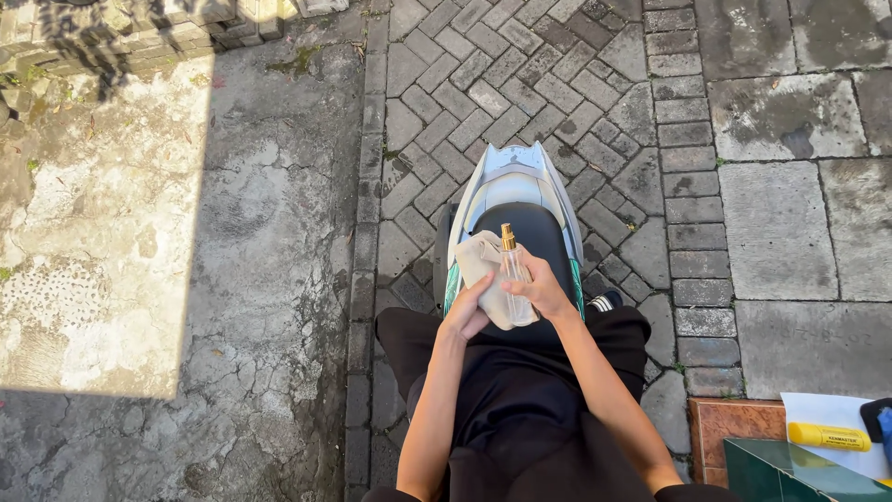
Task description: The person sits on the ground and cleans the front body panel of a scooter. They repeatedly spray a liquid from a small bottle onto the surface and wipe it with a cloth, working on different sections of the panel.
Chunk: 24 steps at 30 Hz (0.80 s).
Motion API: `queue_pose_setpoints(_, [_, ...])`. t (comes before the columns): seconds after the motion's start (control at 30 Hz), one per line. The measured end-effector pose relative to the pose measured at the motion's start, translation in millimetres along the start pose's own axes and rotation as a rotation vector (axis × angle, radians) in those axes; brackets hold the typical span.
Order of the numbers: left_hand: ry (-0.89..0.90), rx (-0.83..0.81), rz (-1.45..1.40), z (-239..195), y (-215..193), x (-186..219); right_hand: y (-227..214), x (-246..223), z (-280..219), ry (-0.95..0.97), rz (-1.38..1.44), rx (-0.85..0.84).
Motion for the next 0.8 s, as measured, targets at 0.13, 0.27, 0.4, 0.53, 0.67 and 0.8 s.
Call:
queue_pose_setpoints(0.13, [0.128, 0.077, 0.293, 8.9, -20.3, 40.1, -35.6, 48.6, 3.7, 0.038, 0.192, -0.022])
queue_pose_setpoints(0.27, [0.425, 0.323, 0.924, 9.2, -1.1, 127.0, -6.6, -2.3, 19.4, 0.006, 0.43, -0.015])
queue_pose_setpoints(0.4, [0.918, 0.62, 1.569, 11.4, 84.7, 202.7, -13.4, 20.4, 34.9, 0.093, 0.526, -0.135])
queue_pose_setpoints(0.53, [0.938, 0.808, 2.11, 103.7, 78.4, 178.3, -22.7, 31.4, 43.7, 0.192, 0.582, -0.226])
queue_pose_setpoints(0.67, [0.694, 0.619, 1.812, 125.8, 71.3, 146.2, -28.0, 38.5, 44.5, 0.257, 0.717, -0.206])
queue_pose_setpoints(0.8, [0.767, 0.519, 1.742, 122.5, 56.9, 146.0, -49.1, 56.9, 51.7, 0.274, 0.804, -0.235])
Point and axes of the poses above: each hand's wrist, its own z-axis towards the middle knuckle, its own y-axis out of the palm, x = y × z, the point moved 6 cm from there along z, towards the middle knuckle, and after that the axes turned 6 degrees about z, right-handed, at the moved point
